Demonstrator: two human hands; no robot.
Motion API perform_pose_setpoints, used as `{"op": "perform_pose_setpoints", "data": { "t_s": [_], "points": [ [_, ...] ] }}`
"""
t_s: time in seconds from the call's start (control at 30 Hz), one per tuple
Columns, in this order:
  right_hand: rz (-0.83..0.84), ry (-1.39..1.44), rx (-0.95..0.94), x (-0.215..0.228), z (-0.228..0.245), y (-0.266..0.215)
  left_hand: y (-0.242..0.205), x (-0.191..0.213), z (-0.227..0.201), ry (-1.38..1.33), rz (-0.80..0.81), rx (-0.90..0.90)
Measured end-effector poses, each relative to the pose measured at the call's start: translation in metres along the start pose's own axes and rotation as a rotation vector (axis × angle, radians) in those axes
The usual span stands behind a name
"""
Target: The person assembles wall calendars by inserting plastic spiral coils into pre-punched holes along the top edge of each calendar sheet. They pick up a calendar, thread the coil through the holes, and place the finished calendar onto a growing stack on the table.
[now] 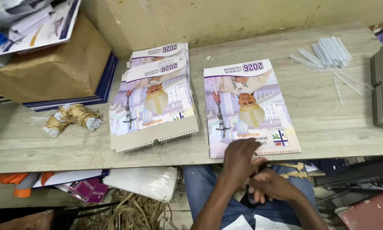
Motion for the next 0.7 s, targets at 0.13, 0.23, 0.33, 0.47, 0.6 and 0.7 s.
{"op": "perform_pose_setpoints", "data": {
  "t_s": [0.13,0.23,0.33,0.47,0.6,0.7],
  "points": [
    [-0.141,0.147,-0.137,0.041,-0.053,-0.041,0.020,-0.093,-0.016,0.333,0.228,-0.158],
    [-0.192,0.280,-0.084,0.064,-0.104,-0.035,0.030,-0.087,-0.019,0.243,0.435,-0.046],
    [-0.207,0.226,-0.010,0.077,-0.096,-0.032,0.038,-0.081,0.002,0.001,0.414,0.105],
    [-0.272,0.399,0.049,0.090,-0.057,-0.023,0.039,-0.061,0.002,-0.004,0.406,0.134],
    [-0.419,0.544,0.103,0.102,0.008,-0.010,0.004,-0.003,-0.011,-0.166,-0.128,0.165],
    [-0.500,0.458,0.156,0.111,0.025,0.001,-0.055,0.012,0.003,-0.400,-0.209,0.567]
  ]
}}
Point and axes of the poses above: each hand's wrist, its own y-axis towards the middle knuckle, its own x-axis out of the back of the hand, z = x × y, the point moved 9 cm from there along y, towards the middle knuckle, and after that the axes turned 4 degrees about x, right-handed, at the moved point
